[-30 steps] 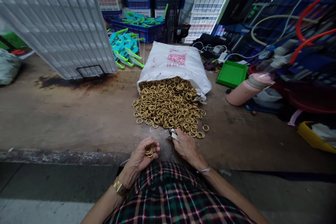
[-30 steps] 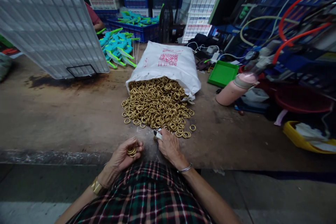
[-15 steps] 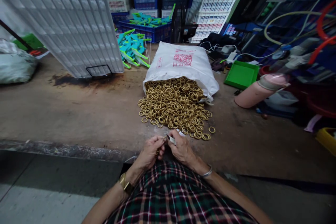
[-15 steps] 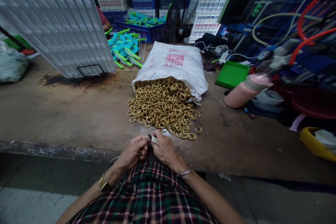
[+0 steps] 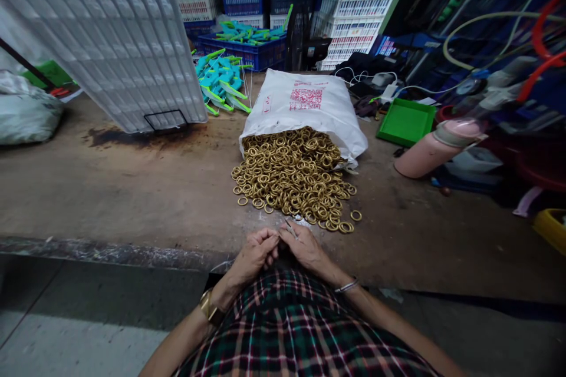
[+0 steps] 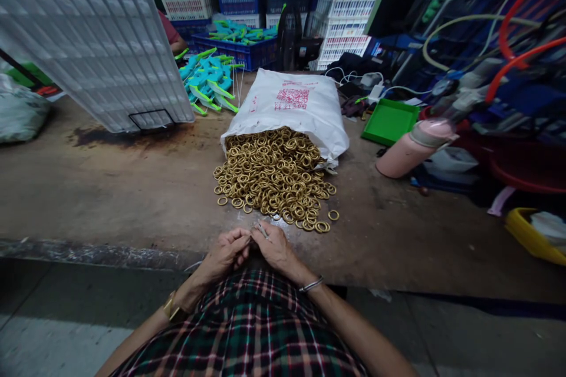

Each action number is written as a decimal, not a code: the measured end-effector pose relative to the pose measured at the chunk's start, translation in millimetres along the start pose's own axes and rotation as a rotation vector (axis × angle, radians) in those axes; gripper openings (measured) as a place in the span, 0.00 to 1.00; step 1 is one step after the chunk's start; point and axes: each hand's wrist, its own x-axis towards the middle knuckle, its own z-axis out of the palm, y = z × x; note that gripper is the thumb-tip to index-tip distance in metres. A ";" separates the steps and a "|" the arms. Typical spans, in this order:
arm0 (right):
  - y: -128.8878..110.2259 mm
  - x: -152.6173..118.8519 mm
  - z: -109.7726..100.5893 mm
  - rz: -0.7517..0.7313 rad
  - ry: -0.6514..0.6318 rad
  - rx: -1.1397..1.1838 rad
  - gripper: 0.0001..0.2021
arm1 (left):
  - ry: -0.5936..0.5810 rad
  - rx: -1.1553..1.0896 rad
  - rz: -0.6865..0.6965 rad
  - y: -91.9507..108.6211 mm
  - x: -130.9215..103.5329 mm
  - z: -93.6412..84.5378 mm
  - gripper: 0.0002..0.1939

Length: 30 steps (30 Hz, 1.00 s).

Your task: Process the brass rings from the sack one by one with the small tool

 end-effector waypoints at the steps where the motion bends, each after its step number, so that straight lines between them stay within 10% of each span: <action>1: 0.2 -0.3 0.4 0.001 0.007 0.001 0.12 | -0.021 -0.038 -0.013 -2.1 0.8 -0.7 0.17; 30: 14.3 -5.5 1.7 -0.190 -0.143 -0.621 0.07 | 0.093 0.106 0.074 -3.1 -2.1 0.0 0.15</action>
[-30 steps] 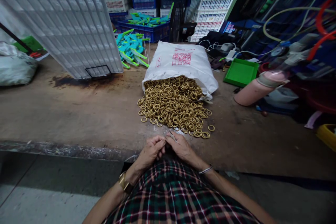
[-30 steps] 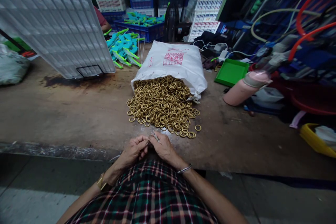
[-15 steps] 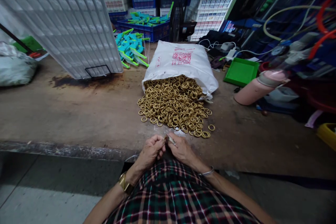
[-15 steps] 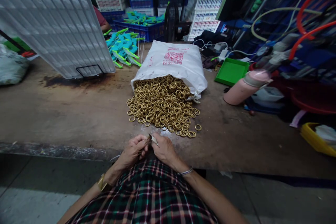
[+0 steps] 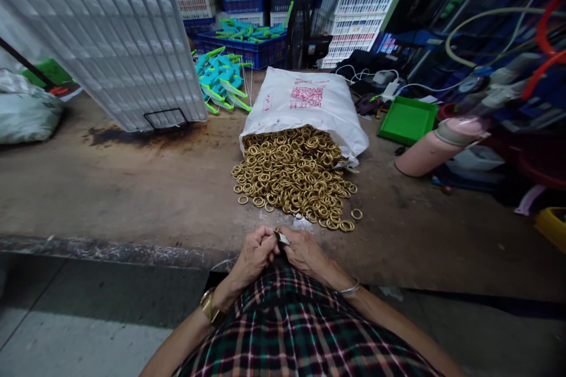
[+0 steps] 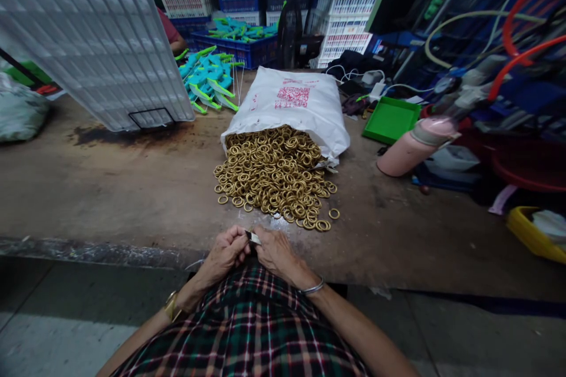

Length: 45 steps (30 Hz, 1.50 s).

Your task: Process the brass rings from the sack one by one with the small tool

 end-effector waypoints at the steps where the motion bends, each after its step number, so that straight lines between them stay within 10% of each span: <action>1: -0.5 0.5 0.0 0.013 -0.010 -0.014 0.08 | -0.006 0.006 0.004 -1.0 0.1 -0.7 0.15; 15: -7.6 7.8 -1.4 0.104 -0.021 -0.245 0.10 | -0.187 -0.130 -0.004 -0.4 -12.1 -12.2 0.15; 27: -26.6 58.8 -2.6 0.187 0.025 -0.420 0.12 | 0.061 -0.834 -0.177 -13.8 -5.8 -24.9 0.14; 33: -23.2 60.7 1.9 0.208 0.014 -0.437 0.12 | -0.019 -0.961 -0.188 -20.0 -0.3 -31.3 0.12; 40: -6.6 52.0 5.3 0.145 0.090 -0.279 0.12 | 0.006 -1.007 -0.180 -20.1 1.0 -34.5 0.13; 45: -2.8 41.4 -6.6 0.146 0.134 0.248 0.07 | 0.069 -0.800 -0.071 -17.6 1.2 -29.4 0.14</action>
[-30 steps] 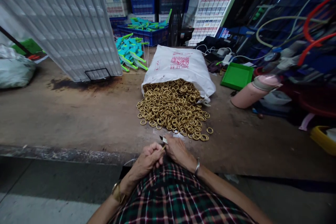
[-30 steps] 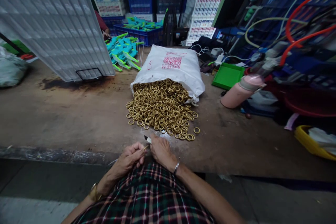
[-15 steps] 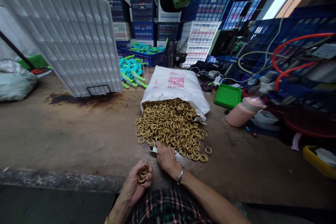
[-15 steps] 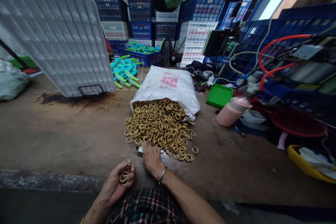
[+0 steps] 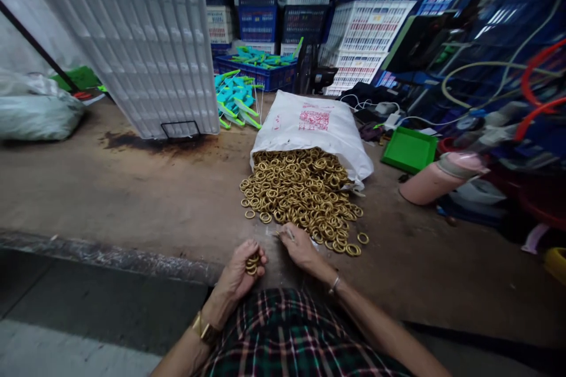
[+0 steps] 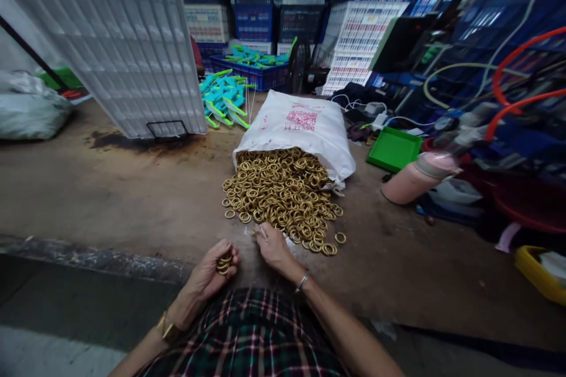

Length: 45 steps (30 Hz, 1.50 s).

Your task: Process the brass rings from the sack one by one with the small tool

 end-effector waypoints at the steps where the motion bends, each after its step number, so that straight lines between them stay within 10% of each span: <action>1: -1.7 -2.2 -2.7 0.025 -0.038 0.127 0.08 | -0.001 0.061 0.032 -0.3 0.9 2.0 0.14; 12: -14.3 -17.2 -5.5 0.244 -0.388 0.801 0.11 | -0.007 0.534 0.120 -3.7 5.3 9.9 0.18; 45: -3.7 -10.9 8.6 0.010 -0.044 0.209 0.09 | -0.073 0.508 0.076 -10.4 1.9 6.9 0.17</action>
